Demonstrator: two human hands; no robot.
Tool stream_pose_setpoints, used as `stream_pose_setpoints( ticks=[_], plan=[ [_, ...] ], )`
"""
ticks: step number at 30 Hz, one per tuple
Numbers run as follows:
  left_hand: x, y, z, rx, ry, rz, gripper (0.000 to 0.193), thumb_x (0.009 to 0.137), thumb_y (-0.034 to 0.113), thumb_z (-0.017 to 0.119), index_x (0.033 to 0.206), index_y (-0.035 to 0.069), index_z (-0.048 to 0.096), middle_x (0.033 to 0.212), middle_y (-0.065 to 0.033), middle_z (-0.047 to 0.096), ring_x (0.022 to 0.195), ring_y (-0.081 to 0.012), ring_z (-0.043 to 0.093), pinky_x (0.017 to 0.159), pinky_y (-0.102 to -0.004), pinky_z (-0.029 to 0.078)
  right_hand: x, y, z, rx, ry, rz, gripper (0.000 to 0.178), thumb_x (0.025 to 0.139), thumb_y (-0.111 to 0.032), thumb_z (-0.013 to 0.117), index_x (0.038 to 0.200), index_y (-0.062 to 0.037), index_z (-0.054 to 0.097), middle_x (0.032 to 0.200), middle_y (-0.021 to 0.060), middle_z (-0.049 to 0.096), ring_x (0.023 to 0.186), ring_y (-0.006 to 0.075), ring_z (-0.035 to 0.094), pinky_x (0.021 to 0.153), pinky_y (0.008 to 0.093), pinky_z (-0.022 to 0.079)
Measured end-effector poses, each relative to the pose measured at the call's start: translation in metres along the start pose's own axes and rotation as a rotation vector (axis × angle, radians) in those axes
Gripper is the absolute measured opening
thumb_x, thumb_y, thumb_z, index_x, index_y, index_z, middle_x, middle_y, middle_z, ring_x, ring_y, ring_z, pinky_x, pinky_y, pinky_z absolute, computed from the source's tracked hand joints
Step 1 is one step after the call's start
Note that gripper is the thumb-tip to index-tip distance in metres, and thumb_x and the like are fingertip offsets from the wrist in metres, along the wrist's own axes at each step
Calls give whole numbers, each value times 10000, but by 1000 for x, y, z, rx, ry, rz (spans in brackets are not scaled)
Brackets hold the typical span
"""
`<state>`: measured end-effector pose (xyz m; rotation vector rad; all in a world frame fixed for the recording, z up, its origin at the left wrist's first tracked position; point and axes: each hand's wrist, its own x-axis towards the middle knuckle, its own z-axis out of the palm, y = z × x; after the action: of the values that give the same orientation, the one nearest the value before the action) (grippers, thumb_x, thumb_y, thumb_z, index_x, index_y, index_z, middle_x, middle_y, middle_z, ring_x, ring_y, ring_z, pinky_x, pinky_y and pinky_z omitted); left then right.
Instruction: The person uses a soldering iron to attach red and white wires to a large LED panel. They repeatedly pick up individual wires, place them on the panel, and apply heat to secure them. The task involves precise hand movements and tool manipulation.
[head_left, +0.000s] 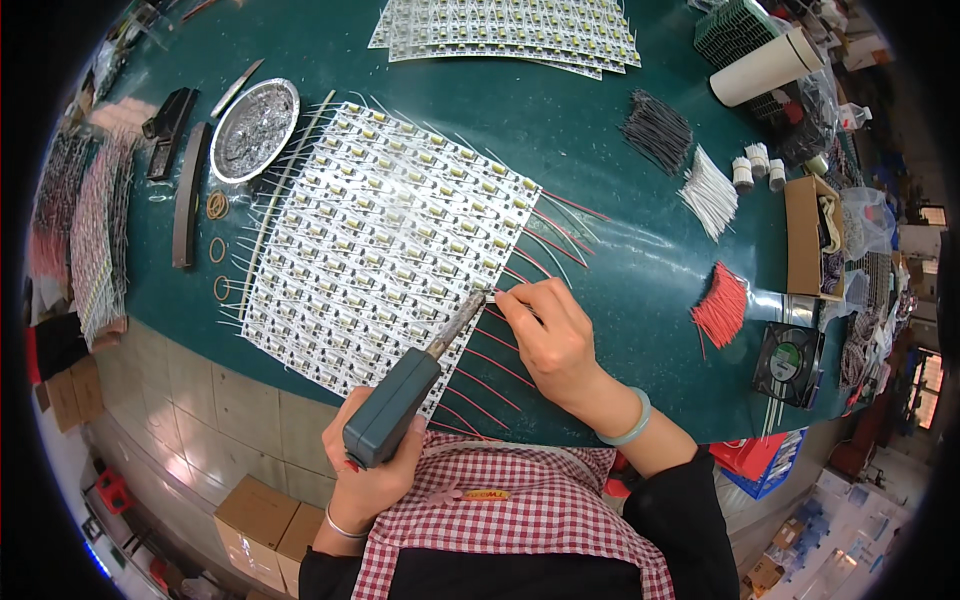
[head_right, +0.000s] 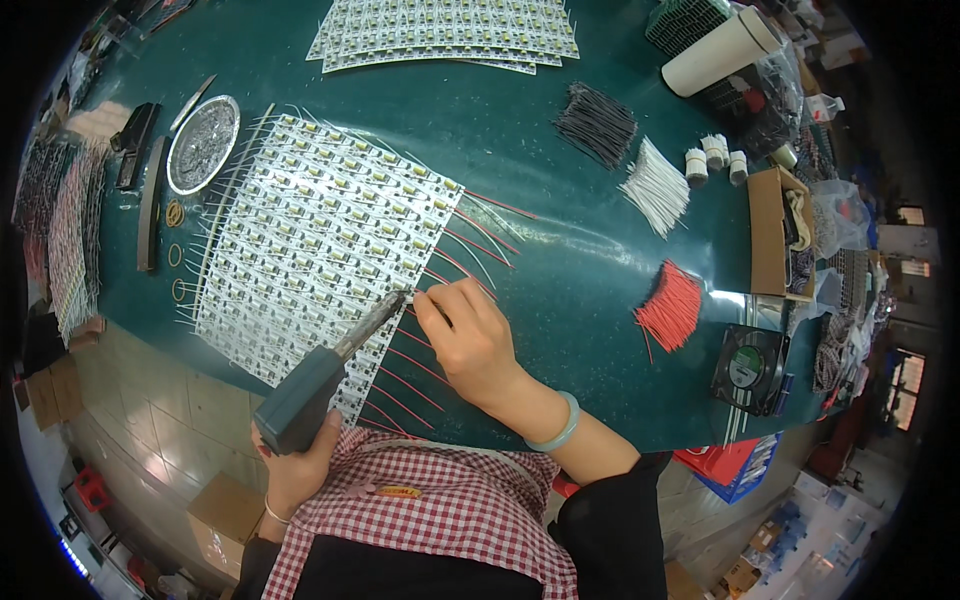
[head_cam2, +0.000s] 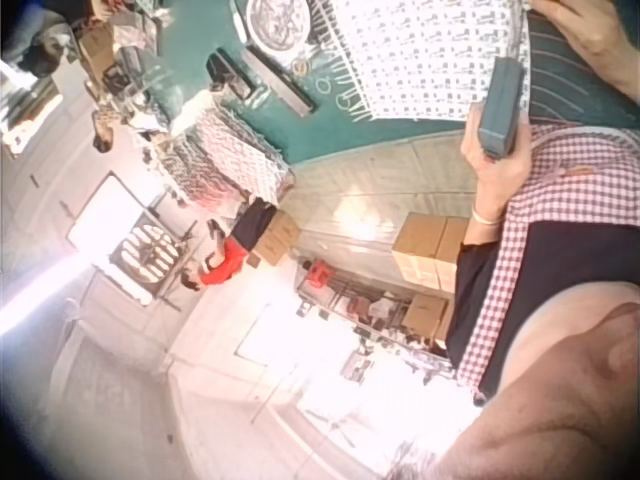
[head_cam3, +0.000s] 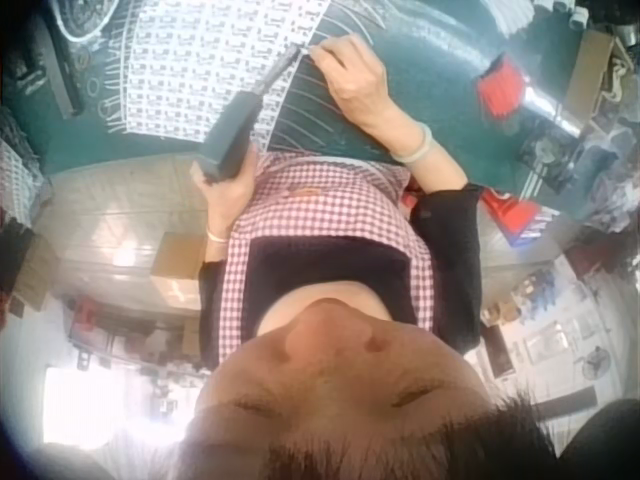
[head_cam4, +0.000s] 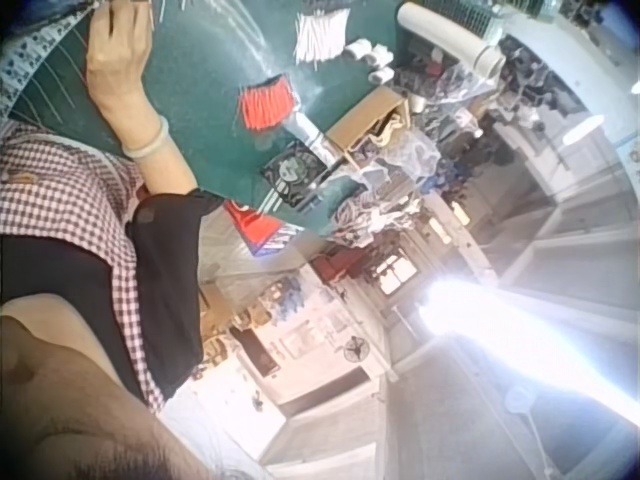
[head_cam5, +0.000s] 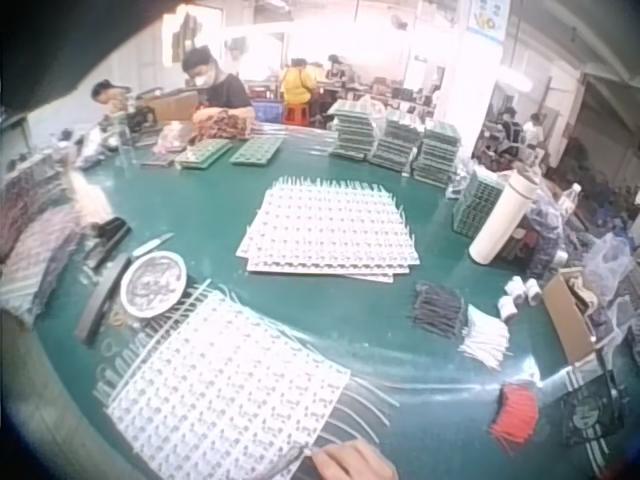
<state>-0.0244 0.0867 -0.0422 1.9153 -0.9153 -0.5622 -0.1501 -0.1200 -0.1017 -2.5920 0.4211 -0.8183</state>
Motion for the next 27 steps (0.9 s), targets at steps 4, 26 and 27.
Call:
stream_pose_setpoints(
  ticks=[4,26,27],
  plan=[
    [-2,-1,-2,-28,-22,-51,167,756,-20,733,912,-37,677,823,-92,617,647,-160,589,564,-275,460,0,0,0,-5,0,1,321,688,13,648,1008,34,639,919,112,612,811,266,601,666,341,523],
    [-20,-3,-9,-88,79,-105,232,751,-22,733,974,-61,683,920,-139,652,757,-194,643,659,-291,515,-7,-19,-3,-17,31,18,272,697,17,685,965,-16,649,829,72,587,728,220,571,581,319,470],
    [-20,-2,-10,-79,69,-104,230,750,-25,731,972,-61,682,925,-141,652,764,-198,643,665,-294,516,-8,-18,-2,-19,28,27,271,697,19,685,963,-19,651,819,70,579,719,216,565,576,316,467]
  ],
)
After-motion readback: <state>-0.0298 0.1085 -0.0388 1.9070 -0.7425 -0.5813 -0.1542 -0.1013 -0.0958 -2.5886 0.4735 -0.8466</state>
